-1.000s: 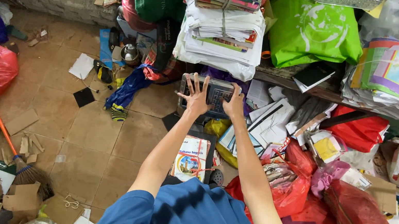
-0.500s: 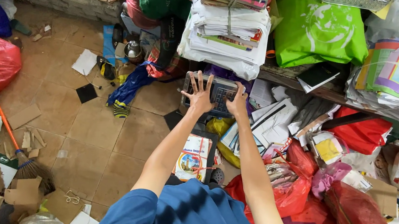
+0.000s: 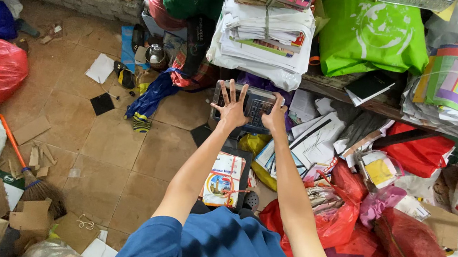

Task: The person is sorting through bundles of paper and books, weighing them on a digital scale, and recording the weights in a notebook.

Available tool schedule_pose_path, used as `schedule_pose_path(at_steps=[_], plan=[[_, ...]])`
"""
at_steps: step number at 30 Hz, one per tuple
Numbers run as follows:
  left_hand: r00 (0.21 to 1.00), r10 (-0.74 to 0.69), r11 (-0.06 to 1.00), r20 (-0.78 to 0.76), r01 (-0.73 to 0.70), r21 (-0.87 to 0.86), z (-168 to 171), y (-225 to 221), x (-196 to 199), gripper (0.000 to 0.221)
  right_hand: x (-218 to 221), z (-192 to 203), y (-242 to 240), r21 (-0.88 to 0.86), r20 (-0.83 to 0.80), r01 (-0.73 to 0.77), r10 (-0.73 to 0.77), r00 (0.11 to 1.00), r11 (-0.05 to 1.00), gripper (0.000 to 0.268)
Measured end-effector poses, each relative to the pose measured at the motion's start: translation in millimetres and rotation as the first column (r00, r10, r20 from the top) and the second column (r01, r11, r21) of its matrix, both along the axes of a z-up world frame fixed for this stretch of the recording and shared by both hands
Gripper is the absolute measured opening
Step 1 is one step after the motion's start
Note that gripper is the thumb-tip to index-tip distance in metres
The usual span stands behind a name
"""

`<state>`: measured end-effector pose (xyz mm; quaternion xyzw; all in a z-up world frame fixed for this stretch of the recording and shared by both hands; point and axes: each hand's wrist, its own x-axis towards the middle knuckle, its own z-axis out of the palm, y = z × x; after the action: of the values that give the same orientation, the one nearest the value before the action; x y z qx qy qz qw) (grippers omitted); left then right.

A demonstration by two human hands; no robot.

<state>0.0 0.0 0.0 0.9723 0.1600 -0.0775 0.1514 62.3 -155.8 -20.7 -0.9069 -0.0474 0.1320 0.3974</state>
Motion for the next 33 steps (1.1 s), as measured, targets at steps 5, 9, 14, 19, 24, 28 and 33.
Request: schedule_pose_path(at_steps=[5, 9, 14, 19, 24, 28, 33], plan=[[1.0, -0.001, 1.0, 0.022, 0.001, 0.017, -5, -3, 0, 0.128, 5, -14, -6, 0.021, 0.039, -0.007, 0.006, 0.999, 1.0, 0.095], [0.996, 0.005, 0.999, 0.089, -0.008, 0.032, -10, -5, 0, 0.127, 16, -42, -11, 0.025, 0.162, -0.076, 0.071, 0.984, 0.997, 0.096], [0.998, 0.006, 1.0, 0.062, -0.006, -0.002, -5, -3, 1, 0.128, 1, 5, -6, -0.005, 0.132, -0.094, 0.094, 0.987, 0.996, 0.097], [0.999, -0.013, 1.0, 0.041, 0.013, 0.007, -19, 4, 5, 0.129, -14, 39, 3, -0.057, -0.096, 0.01, -0.016, 0.995, 0.998, 0.098], [0.996, -0.002, 1.0, 0.091, 0.001, 0.006, -14, -1, 0, 0.127, -6, 16, -1, -0.041, -0.039, 0.0, -0.001, 0.999, 0.999, 0.101], [0.986, 0.0, 0.999, 0.166, -0.007, 0.038, -17, -2, -4, 0.128, -6, 10, -7, -0.016, 0.009, -0.038, 0.038, 0.999, 0.999, 0.102], [0.996, -0.013, 1.0, 0.093, 0.014, -0.009, 2, 0, -4, 0.131, -7, 4, -6, -0.015, 0.038, -0.037, 0.037, 0.999, 0.999, 0.106]])
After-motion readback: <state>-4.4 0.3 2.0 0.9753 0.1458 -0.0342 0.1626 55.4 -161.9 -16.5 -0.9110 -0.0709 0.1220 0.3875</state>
